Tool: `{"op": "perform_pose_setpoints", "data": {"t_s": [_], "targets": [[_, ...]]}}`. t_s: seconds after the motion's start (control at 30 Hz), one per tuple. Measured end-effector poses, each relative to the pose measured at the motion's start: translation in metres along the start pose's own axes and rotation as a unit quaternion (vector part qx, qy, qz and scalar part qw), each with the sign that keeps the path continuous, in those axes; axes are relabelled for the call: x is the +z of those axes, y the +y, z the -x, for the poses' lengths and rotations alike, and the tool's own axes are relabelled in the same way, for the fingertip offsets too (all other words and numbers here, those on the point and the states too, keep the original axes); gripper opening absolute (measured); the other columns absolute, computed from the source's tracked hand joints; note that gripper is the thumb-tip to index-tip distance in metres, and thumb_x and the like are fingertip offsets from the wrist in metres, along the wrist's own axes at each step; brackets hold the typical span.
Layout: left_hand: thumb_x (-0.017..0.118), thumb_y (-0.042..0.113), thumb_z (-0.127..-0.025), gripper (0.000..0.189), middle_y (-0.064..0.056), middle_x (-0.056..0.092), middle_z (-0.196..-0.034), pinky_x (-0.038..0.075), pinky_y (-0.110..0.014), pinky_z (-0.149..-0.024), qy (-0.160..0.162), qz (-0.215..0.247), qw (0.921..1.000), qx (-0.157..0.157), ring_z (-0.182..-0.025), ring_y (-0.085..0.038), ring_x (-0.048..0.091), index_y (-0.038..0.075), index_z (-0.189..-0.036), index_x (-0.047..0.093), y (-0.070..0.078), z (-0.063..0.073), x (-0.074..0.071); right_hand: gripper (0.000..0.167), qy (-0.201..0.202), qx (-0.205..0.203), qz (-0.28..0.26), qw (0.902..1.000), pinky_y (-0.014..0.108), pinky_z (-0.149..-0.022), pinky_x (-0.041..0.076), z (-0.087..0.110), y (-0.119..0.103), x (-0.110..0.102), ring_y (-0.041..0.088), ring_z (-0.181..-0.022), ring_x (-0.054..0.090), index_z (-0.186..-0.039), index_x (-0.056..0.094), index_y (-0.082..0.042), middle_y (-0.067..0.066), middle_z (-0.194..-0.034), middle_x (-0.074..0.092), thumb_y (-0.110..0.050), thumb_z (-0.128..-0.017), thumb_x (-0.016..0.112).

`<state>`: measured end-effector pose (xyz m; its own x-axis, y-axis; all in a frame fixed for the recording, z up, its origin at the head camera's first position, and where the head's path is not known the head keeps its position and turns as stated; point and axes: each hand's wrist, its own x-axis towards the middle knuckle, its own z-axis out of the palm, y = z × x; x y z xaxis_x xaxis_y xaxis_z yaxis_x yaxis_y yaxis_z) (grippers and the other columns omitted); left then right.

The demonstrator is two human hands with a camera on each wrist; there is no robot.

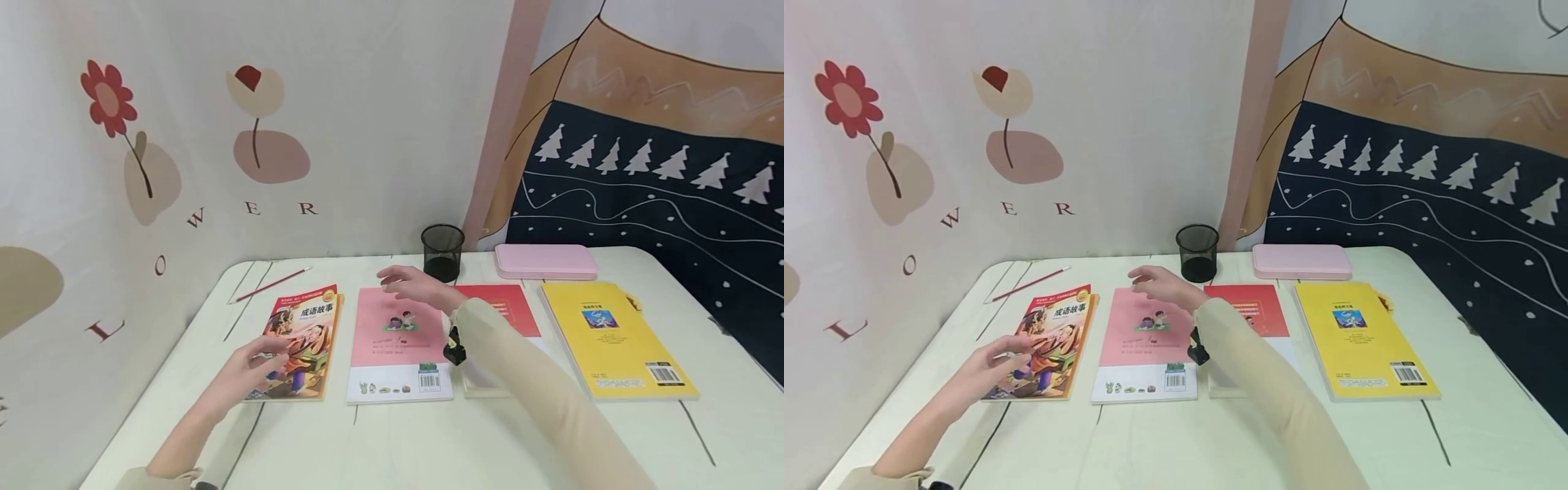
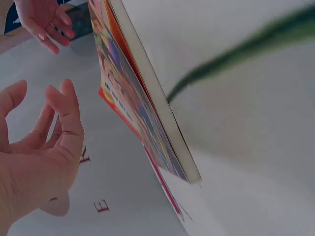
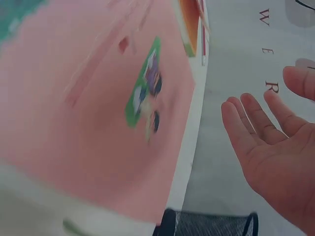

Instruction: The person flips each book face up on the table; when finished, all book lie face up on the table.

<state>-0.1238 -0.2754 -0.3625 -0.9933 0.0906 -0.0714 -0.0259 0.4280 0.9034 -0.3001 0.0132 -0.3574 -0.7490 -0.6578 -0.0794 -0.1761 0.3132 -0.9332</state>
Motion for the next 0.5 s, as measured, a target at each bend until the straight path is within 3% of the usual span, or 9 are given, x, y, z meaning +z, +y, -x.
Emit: {"op": "perform_pose_setpoints", "data": {"t_s": [0.13, 0.27, 0.5], "targets": [[0.057, 0.019, -0.087, 0.041, -0.024, 0.047, -0.114, 0.051, -0.037, -0.064, -0.024, 0.009, 0.9996, 0.014, -0.092, -0.031, 0.055, -0.006, -0.116, 0.046, 0.003, -0.002, 0.011, 0.034, 0.017, 0.004, 0.019, 0.9997, 0.034, -0.087, 0.042, 0.009, 0.004, -0.010, 0.019, -0.106, 0.048, -0.123, 0.048, -0.007, 0.014, -0.122, 0.047, -0.012, -0.090, 0.049], [0.057, 0.017, -0.087, 0.040, -0.023, 0.051, -0.106, 0.051, -0.034, -0.058, -0.053, -0.006, 0.9981, 0.030, -0.082, -0.029, 0.057, -0.007, -0.116, 0.046, 0.006, -0.006, 0.023, 0.033, 0.027, 0.010, 0.029, 0.9992, 0.036, -0.088, 0.042, 0.014, 0.011, -0.020, 0.021, -0.107, 0.047, -0.122, 0.048, -0.006, 0.015, -0.122, 0.048, -0.011, -0.090, 0.049], [0.060, 0.018, -0.085, 0.038, -0.019, 0.051, -0.109, 0.052, -0.035, -0.062, -0.080, -0.005, 0.9967, 0.013, -0.083, -0.026, 0.058, -0.003, -0.115, 0.049, 0.012, -0.012, 0.044, 0.036, 0.050, 0.015, 0.037, 0.9979, 0.041, -0.090, 0.039, 0.019, 0.026, -0.036, 0.022, -0.108, 0.045, -0.123, 0.047, -0.002, 0.014, -0.120, 0.049, -0.013, -0.089, 0.050]]}}
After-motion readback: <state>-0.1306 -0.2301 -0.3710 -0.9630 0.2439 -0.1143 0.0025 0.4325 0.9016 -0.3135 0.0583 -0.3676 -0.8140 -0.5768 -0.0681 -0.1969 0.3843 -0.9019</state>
